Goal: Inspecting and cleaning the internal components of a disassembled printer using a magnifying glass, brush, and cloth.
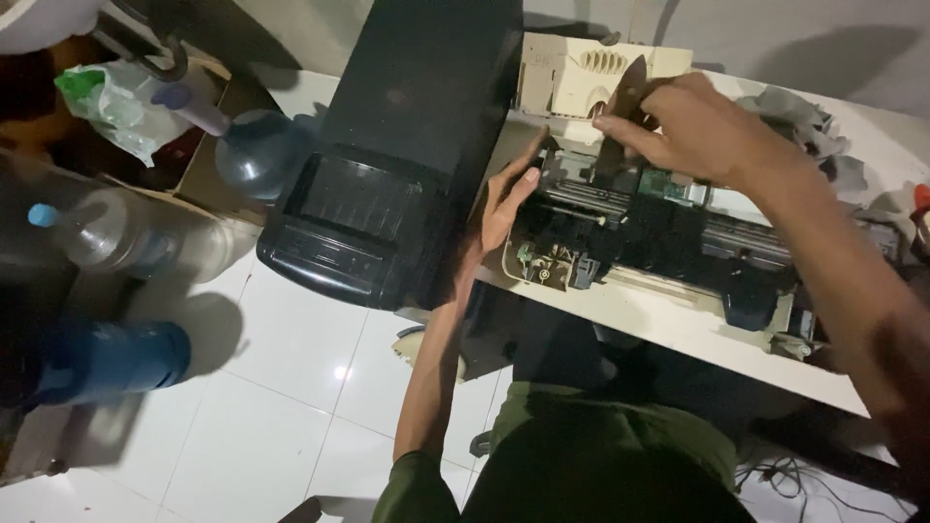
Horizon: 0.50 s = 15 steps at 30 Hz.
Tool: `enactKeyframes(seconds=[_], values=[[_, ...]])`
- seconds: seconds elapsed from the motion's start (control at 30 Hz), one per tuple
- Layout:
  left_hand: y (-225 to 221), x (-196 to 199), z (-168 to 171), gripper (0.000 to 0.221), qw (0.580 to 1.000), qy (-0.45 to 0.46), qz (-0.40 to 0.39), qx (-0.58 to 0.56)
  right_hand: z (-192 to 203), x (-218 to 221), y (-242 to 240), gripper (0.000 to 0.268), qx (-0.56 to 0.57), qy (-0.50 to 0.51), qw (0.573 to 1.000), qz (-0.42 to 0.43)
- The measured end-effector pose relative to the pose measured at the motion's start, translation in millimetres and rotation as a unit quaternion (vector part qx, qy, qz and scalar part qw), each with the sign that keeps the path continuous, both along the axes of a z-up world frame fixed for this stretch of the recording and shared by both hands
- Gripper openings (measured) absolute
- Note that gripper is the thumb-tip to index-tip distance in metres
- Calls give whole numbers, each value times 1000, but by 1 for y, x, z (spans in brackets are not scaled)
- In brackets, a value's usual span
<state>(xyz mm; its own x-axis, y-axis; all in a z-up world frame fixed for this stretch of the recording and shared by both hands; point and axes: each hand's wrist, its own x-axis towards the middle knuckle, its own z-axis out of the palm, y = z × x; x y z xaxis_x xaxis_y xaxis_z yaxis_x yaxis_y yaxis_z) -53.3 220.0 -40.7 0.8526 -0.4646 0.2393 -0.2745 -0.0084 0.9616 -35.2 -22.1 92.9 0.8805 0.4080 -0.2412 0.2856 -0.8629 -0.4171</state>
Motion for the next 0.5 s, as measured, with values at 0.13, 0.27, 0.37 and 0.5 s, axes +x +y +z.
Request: enactKeyframes(seconds=[0.13,0.27,0.37,0.5], values=[[-6,7,-17,59,999,-1,7,-49,42,-31,28,41,21,7,999,-44],[0,5,-9,49,1000,-14,5,-4,27,-39,39,42,9,114,993,20],[2,8,-19,47,999,-29,8,12,28,-44,32,38,-32,77,995,54],[3,6,-6,47,999,-20,7,28,8,-45,21,34,-96,26,989,112]])
